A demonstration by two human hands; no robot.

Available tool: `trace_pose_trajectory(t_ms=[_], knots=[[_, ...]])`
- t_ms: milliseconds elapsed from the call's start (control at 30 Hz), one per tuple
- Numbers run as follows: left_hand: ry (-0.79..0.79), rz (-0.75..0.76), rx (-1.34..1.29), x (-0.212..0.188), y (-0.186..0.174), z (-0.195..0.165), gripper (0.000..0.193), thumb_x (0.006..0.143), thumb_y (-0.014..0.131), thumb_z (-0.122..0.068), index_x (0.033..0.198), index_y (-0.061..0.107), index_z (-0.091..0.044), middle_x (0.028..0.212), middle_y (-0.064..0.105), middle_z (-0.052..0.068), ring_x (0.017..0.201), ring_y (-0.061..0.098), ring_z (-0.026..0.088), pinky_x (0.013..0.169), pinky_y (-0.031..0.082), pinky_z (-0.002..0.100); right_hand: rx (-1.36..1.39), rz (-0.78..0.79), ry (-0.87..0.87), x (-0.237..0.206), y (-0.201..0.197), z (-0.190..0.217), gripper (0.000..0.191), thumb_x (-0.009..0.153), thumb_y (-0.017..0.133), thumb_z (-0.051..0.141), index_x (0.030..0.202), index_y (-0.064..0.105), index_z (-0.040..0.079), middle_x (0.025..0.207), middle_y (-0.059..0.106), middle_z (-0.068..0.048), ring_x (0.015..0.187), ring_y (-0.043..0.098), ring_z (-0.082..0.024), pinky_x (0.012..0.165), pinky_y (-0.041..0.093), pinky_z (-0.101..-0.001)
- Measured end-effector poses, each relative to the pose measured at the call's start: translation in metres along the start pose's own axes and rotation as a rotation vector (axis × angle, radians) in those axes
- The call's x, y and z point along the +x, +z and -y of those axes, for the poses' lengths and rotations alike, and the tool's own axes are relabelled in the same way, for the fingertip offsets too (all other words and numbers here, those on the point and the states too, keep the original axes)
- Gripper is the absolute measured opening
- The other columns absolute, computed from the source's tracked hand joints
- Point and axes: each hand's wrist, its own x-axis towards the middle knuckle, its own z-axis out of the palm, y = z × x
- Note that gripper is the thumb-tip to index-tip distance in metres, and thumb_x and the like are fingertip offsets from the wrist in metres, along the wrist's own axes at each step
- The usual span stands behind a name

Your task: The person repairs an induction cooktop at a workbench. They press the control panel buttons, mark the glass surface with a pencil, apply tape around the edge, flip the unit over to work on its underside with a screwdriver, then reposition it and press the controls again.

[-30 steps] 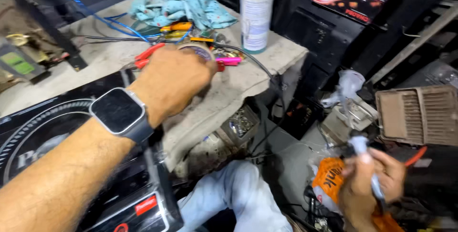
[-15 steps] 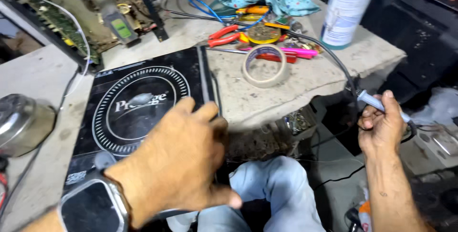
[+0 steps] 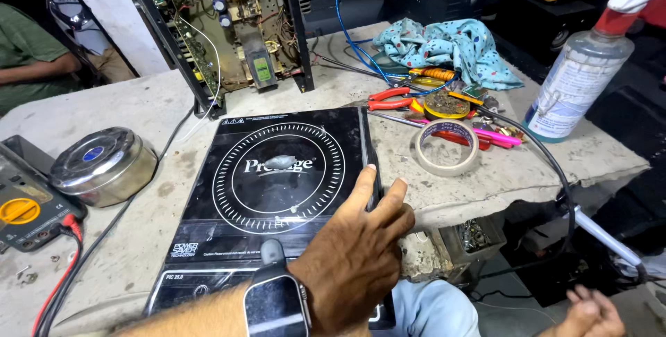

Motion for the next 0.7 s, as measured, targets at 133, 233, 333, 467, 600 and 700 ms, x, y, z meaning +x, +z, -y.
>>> trace_pose_trajectory(t_ms=[133, 233, 333, 467, 600, 700], knots=[[0.017, -0.398, -0.254, -0.012, 0.001, 0.003, 0.058, 0.074, 0.065, -0.043, 0.123, 0.072, -0.014, 0.142, 0.055, 0.022, 0.138, 0.041, 0.041, 0.110, 0.029, 0.066, -0.133, 0.043, -0.312, -0.011, 0.020, 0.083, 0.038, 0.093, 0.070, 0.027, 0.118, 0.060, 0.000, 0.115, 0.066, -0.016, 0.104, 0.064, -0.023, 0.092, 0.051, -0.0380], [-0.069, -0.366, -0.372, -0.035, -0.018, 0.023, 0.088, 0.071, 0.070, -0.066, 0.135, 0.063, -0.005, 0.136, 0.058, 0.022, 0.137, 0.047, 0.043, 0.110, 0.034, 0.060, -0.176, 0.309, -0.517, 0.002, 0.058, 0.161, 0.025, 0.087, 0.080, 0.003, 0.107, 0.066, 0.001, 0.108, 0.067, -0.019, 0.098, 0.066, -0.025, 0.088, 0.054, -0.0364], [-0.263, -0.443, -0.325, -0.069, -0.029, 0.061, 0.070, 0.077, 0.075, -0.043, 0.131, 0.063, 0.001, 0.134, 0.060, 0.022, 0.130, 0.050, 0.040, 0.101, 0.040, 0.049, -0.324, 0.645, -0.745, 0.040, 0.109, 0.220, 0.035, 0.086, 0.078, 0.015, 0.118, 0.070, 0.005, 0.123, 0.065, -0.014, 0.107, 0.064, -0.030, 0.089, 0.052, -0.0401], [-0.612, -0.488, -0.317, -0.120, -0.017, 0.087, 0.053, 0.085, 0.072, -0.037, 0.124, 0.065, -0.002, 0.129, 0.066, 0.016, 0.120, 0.059, 0.035, 0.097, 0.049, 0.046, -0.610, 1.039, -0.785, 0.068, 0.171, 0.242, 0.040, 0.082, 0.073, 0.023, 0.119, 0.073, 0.008, 0.125, 0.066, -0.012, 0.104, 0.066, -0.034, 0.079, 0.054, -0.0471], [-0.721, -0.475, -0.262, -0.149, -0.002, 0.090, 0.067, 0.084, 0.072, -0.049, 0.133, 0.065, -0.006, 0.135, 0.067, 0.013, 0.124, 0.059, 0.035, 0.097, 0.048, 0.047, -0.870, 1.187, -0.573, 0.079, 0.183, 0.236, 0.024, 0.090, 0.070, 0.028, 0.109, 0.076, 0.014, 0.110, 0.074, -0.004, 0.106, 0.068, -0.027, 0.085, 0.054, -0.0431], [-0.766, -0.474, -0.375, -0.144, 0.004, 0.087, 0.069, 0.083, 0.072, -0.051, 0.136, 0.064, -0.007, 0.136, 0.066, 0.013, 0.124, 0.059, 0.034, 0.098, 0.047, 0.045, -0.445, 1.162, -0.470, 0.086, 0.172, 0.233, 0.026, 0.090, 0.069, 0.019, 0.112, 0.074, 0.006, 0.108, 0.077, -0.008, 0.095, 0.073, -0.025, 0.083, 0.056, -0.0365]])
